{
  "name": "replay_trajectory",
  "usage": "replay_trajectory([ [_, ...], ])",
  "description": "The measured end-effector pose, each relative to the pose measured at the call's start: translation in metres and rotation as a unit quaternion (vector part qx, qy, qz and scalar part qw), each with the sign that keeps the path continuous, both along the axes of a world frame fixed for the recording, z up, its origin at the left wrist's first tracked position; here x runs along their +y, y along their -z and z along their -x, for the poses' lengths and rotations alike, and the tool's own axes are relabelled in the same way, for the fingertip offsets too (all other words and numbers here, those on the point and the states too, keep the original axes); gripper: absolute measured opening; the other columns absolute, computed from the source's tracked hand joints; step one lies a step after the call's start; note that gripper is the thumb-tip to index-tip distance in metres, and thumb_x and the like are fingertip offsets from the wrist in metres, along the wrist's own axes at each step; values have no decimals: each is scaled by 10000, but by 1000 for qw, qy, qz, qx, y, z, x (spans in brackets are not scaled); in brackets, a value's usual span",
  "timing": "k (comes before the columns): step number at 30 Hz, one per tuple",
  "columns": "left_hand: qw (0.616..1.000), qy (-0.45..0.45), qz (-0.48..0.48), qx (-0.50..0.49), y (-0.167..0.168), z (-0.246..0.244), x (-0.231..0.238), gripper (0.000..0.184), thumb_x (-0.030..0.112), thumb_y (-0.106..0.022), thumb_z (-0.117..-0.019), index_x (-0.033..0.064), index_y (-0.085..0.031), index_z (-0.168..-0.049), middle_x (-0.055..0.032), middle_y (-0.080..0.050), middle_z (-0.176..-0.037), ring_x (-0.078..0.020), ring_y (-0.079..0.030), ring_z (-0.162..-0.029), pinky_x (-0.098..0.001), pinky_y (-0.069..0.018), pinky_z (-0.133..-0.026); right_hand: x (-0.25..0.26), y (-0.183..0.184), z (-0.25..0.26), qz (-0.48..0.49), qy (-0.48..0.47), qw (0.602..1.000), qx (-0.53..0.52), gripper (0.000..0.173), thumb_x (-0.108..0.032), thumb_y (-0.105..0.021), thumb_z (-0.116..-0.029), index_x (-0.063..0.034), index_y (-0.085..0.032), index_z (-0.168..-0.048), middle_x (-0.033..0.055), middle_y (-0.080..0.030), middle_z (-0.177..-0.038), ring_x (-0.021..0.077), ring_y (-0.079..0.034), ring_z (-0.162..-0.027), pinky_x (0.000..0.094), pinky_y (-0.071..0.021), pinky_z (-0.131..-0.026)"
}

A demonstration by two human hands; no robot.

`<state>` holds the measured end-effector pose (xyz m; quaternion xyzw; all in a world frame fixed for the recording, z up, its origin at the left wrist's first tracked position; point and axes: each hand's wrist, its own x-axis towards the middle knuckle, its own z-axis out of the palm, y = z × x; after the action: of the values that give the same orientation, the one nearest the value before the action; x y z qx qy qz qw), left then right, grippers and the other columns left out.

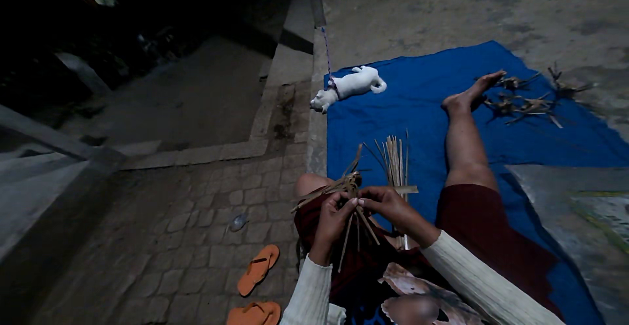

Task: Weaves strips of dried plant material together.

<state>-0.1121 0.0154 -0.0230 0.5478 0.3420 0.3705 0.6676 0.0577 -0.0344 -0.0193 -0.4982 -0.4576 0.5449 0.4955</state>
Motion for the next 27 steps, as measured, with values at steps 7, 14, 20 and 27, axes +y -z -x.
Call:
replay_trajectory([
  [7, 999, 13, -26, 14, -1, 1, 1, 79, -32, -620, -935, -20, -669, -996, -1, -688, -855, -44, -651, -766, -226, -563, -741, 0, 0, 1, 6, 48, 999, 7, 208, -129, -557, -1035, 18, -638, -1159, 32, -661, -922, 82, -644, -766, 265, -571, -711],
  [14, 999, 11, -22, 27, -4, 1, 0, 90, -29, -613, -944, -16, -690, -987, 2, -690, -854, -35, -638, -749, -207, -548, -716, 0, 0, 3, -19, 75, 996, 50, 113, -85, -599, -997, -10, -655, -1061, 10, -669, -854, 87, -652, -732, 270, -580, -698],
  [20, 1000, 0, -15, 13, -2, 0, -1, 69, -12, -617, -951, -14, -674, -989, -10, -682, -844, -47, -637, -739, -215, -549, -699, 0, 1, -1, -22, 44, 998, 42, 73, -92, -608, -976, -46, -652, -940, -30, -634, -774, 62, -617, -676, 247, -556, -662],
  [27, 1000, 16, -4, -1, -1, 1, 0, 62, -6, -616, -955, -3, -675, -973, 0, -677, -822, -40, -628, -713, -209, -542, -678, 0, 3, -1, -10, 42, 998, 48, 184, -167, -516, -1044, -51, -645, -979, -30, -605, -761, 67, -597, -660, 253, -547, -650],
])
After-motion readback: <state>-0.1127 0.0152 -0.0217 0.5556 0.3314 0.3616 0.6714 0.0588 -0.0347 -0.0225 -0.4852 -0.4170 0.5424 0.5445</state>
